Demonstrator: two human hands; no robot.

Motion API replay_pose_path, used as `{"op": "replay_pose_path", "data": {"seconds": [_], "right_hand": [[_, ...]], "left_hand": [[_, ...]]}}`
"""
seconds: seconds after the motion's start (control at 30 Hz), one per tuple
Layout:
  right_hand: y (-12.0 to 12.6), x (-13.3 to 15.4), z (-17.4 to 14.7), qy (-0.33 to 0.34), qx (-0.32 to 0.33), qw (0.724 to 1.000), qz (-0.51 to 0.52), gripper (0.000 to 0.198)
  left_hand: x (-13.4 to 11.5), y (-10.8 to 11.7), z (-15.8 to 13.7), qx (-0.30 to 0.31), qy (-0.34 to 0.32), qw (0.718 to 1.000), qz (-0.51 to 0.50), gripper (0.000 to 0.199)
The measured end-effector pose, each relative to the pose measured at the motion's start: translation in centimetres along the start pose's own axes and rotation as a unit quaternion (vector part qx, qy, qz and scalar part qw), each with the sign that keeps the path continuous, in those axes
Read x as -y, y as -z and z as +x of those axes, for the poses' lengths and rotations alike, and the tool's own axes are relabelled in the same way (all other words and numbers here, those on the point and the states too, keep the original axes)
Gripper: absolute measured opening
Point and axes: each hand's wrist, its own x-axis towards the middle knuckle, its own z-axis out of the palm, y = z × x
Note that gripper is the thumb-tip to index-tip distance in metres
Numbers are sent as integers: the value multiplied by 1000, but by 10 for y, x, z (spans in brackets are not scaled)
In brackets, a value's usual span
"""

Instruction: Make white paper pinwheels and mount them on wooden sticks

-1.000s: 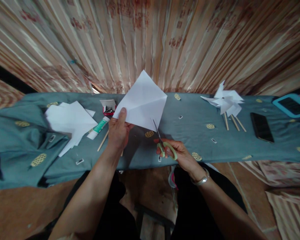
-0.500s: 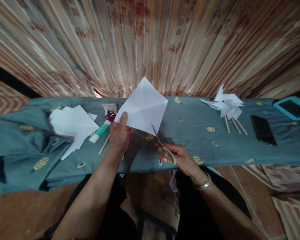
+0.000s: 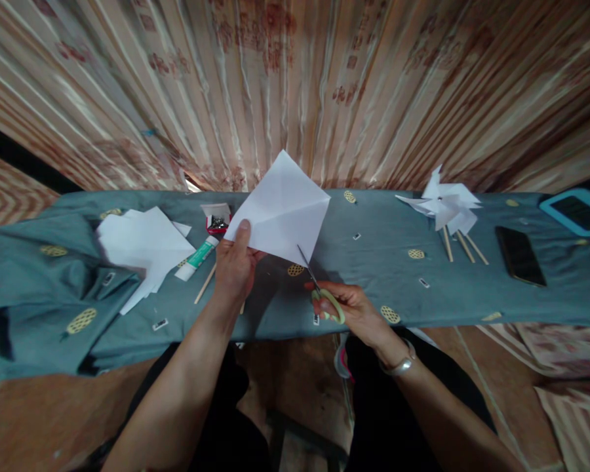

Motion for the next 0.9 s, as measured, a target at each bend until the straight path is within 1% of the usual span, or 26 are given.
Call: {"op": "replay_pose_path", "data": {"seconds": [0.07, 0.23, 0.4, 0.63, 0.9], "right_hand": [[0, 0, 0, 0, -3, 1000, 2, 47], [-3, 2, -1, -9, -12, 1000, 18, 47], [-4, 7, -2, -10, -13, 1000, 15, 46], [-2, 8, -1, 5, -23, 1000, 2, 50], [0, 7, -1, 5, -33, 999, 4, 48]], "left_hand": [[-1, 0, 0, -2, 1, 1000, 4, 29], [-2, -3, 0, -4, 5, 1000, 6, 21], [0, -6, -4, 18, 13, 1000, -8, 26], [4, -11, -11, 29, 45, 999, 0, 27], [4, -12, -13, 36, 51, 998, 0, 24]]}}
